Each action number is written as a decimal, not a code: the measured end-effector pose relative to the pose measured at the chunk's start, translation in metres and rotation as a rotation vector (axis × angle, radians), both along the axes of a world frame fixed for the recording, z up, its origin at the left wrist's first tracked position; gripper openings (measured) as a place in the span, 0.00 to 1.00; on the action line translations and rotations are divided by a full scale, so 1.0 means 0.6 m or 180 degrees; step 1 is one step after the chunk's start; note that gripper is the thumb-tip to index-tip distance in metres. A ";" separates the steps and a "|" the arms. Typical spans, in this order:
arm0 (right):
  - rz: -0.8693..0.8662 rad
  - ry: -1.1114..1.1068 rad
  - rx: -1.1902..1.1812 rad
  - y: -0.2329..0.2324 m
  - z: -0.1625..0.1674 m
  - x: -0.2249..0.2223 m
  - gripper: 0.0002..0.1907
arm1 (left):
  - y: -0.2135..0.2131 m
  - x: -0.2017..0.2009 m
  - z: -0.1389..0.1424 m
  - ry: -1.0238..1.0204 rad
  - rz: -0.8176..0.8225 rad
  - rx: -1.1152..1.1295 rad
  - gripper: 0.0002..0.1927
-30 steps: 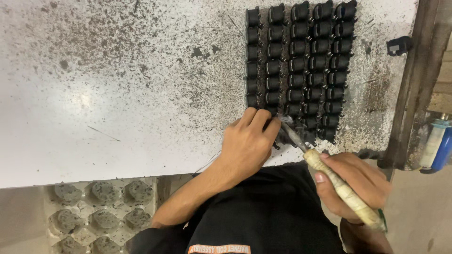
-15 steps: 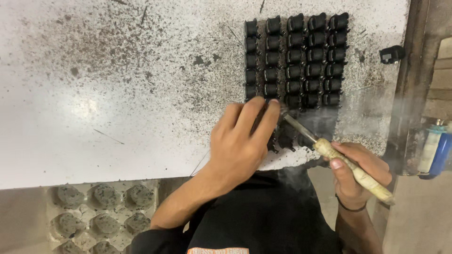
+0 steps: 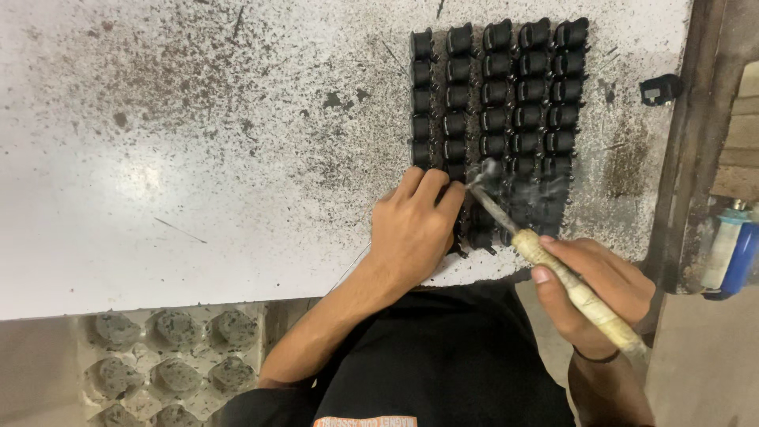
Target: The person solders wire leads onto small black electrical components arranged in a grid on a workbench. They hold each component steady with one hand while applying a heated soldering iron and solder to the joint, working through the components one at a time and moving finished pieces aside.
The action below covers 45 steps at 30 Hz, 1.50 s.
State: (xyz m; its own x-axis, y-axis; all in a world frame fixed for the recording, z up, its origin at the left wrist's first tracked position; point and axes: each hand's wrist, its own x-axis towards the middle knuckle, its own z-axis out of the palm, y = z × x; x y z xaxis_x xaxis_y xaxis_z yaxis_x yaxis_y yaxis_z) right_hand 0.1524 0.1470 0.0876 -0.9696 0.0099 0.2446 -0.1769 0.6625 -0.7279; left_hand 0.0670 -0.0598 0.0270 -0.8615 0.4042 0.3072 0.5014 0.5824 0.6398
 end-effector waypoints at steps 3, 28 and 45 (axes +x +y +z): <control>0.0228 -0.0083 0.0347 -0.013 0.030 -0.011 0.14 | -0.001 0.000 0.004 -0.0107 -0.0027 -0.0035 0.18; -0.0434 0.0225 -0.1155 0.021 -0.040 -0.007 0.13 | -0.072 -0.019 0.137 0.0890 0.0053 0.0328 0.13; -0.0206 0.0045 -0.0335 0.010 -0.019 -0.031 0.14 | -0.007 -0.058 -0.006 0.0061 -0.0221 -0.0218 0.14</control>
